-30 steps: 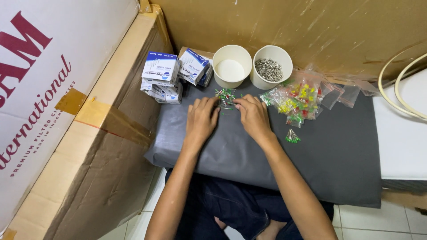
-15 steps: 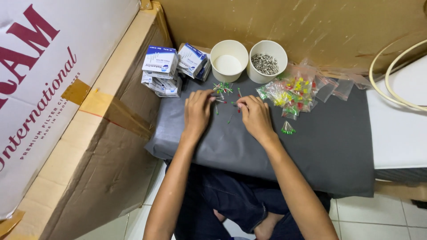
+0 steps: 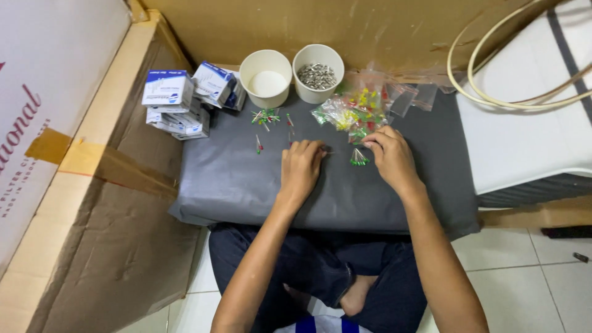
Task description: Sorting and bagging light-emitting diodes (LEDs) into small plastic bags.
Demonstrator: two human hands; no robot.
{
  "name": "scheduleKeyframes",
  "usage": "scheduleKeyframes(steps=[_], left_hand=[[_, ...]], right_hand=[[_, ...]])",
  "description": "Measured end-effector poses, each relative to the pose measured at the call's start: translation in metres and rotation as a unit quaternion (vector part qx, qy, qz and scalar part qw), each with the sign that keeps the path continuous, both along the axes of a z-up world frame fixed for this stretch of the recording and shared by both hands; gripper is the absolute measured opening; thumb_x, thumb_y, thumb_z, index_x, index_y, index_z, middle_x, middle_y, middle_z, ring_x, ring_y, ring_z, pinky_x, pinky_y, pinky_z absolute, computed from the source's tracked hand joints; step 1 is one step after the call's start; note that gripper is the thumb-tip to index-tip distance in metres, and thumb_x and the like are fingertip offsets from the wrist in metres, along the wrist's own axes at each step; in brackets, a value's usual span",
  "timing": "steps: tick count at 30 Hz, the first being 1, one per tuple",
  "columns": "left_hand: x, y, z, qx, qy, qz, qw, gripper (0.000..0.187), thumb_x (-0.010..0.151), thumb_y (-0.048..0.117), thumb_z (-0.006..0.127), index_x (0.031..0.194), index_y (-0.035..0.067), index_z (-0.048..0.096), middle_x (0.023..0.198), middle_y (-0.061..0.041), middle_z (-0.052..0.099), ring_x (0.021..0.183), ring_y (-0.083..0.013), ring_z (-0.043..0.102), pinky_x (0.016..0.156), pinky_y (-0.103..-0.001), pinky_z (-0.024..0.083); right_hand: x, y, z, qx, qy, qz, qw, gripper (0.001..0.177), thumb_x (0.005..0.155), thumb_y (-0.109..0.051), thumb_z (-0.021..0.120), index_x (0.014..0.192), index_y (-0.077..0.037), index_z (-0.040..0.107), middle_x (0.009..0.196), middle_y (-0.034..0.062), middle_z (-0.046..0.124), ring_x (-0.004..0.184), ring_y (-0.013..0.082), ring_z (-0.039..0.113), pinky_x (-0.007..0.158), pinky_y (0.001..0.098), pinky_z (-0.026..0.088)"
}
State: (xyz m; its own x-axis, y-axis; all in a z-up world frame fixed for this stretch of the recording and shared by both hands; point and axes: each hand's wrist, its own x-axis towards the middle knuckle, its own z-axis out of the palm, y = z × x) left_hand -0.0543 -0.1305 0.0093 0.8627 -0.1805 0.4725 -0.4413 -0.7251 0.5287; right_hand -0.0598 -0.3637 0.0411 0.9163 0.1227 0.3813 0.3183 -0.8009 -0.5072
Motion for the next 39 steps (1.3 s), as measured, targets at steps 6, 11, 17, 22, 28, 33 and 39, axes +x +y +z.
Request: scheduleKeyframes(steps=[6, 11, 17, 22, 28, 33, 39], left_hand=[[-0.011, -0.04, -0.003, 0.033, -0.015, 0.003, 0.999, 0.015, 0.091, 0.022, 0.074, 0.105, 0.022, 0.071, 0.085, 0.004, 0.065, 0.086, -0.0181, 0.062, 0.075, -0.033, 0.046], [-0.014, -0.048, -0.007, 0.046, -0.018, 0.016, 0.999, 0.013, 0.089, 0.025, 0.076, 0.101, 0.021, 0.071, 0.082, 0.005, 0.064, 0.084, -0.0173, 0.06, 0.075, -0.033, 0.044], [-0.019, -0.043, -0.004, 0.01, 0.019, -0.032, 0.999, 0.016, 0.09, 0.022, 0.071, 0.105, 0.018, 0.072, 0.085, 0.002, 0.065, 0.087, -0.0199, 0.06, 0.079, -0.034, 0.042], [-0.019, -0.04, -0.001, -0.006, 0.039, -0.049, 0.998, 0.022, 0.084, 0.013, 0.07, 0.106, 0.016, 0.072, 0.089, 0.0, 0.066, 0.088, -0.0218, 0.059, 0.08, -0.035, 0.042], [-0.018, -0.04, 0.001, -0.001, 0.039, -0.055, 0.998, 0.022, 0.083, 0.015, 0.074, 0.105, 0.016, 0.072, 0.094, -0.002, 0.066, 0.091, -0.0238, 0.059, 0.082, -0.037, 0.041], [-0.018, -0.041, -0.001, 0.01, 0.045, -0.046, 0.998, 0.02, 0.085, 0.019, 0.076, 0.104, 0.017, 0.072, 0.095, 0.0, 0.065, 0.091, -0.0219, 0.058, 0.082, -0.036, 0.039], [-0.015, -0.043, -0.011, 0.02, 0.033, -0.039, 0.998, 0.019, 0.086, 0.024, 0.076, 0.104, 0.019, 0.071, 0.095, 0.0, 0.063, 0.092, -0.0228, 0.058, 0.083, -0.038, 0.04]], right_hand=[[-0.006, -0.045, 0.024, -0.115, 0.096, 0.035, 0.988, 0.009, 0.095, -0.01, 0.07, 0.099, -0.007, 0.078, 0.095, 0.0111, 0.069, 0.099, 0.0329, 0.065, 0.087, 0.0458, 0.052], [0.012, -0.048, 0.009, -0.174, 0.109, 0.079, 0.976, 0.009, 0.093, -0.01, 0.071, 0.098, -0.01, 0.079, 0.096, 0.0065, 0.071, 0.1, 0.0277, 0.065, 0.088, 0.0428, 0.051], [-0.001, -0.03, 0.024, -0.114, 0.122, 0.062, 0.984, 0.017, 0.098, -0.008, 0.065, 0.112, -0.008, 0.076, 0.104, 0.0111, 0.072, 0.103, 0.032, 0.068, 0.088, 0.0442, 0.055], [-0.023, -0.033, 0.022, -0.081, 0.177, 0.002, 0.981, 0.016, 0.096, -0.014, 0.07, 0.111, -0.01, 0.074, 0.097, 0.0082, 0.072, 0.094, 0.0278, 0.069, 0.08, 0.0425, 0.057], [-0.027, -0.03, 0.004, -0.051, 0.149, 0.0, 0.988, 0.018, 0.09, -0.015, 0.075, 0.107, -0.008, 0.075, 0.096, 0.0114, 0.068, 0.091, 0.0286, 0.066, 0.082, 0.0422, 0.055], [-0.025, -0.03, -0.008, -0.053, 0.114, 0.002, 0.992, 0.03, 0.088, -0.016, 0.078, 0.117, -0.011, 0.073, 0.098, 0.0096, 0.064, 0.091, 0.027, 0.062, 0.085, 0.0412, 0.053], [-0.025, -0.028, -0.008, -0.056, 0.098, 0.005, 0.994, 0.026, 0.092, -0.015, 0.075, 0.118, -0.012, 0.073, 0.096, 0.0094, 0.062, 0.091, 0.0282, 0.062, 0.085, 0.0422, 0.052]])
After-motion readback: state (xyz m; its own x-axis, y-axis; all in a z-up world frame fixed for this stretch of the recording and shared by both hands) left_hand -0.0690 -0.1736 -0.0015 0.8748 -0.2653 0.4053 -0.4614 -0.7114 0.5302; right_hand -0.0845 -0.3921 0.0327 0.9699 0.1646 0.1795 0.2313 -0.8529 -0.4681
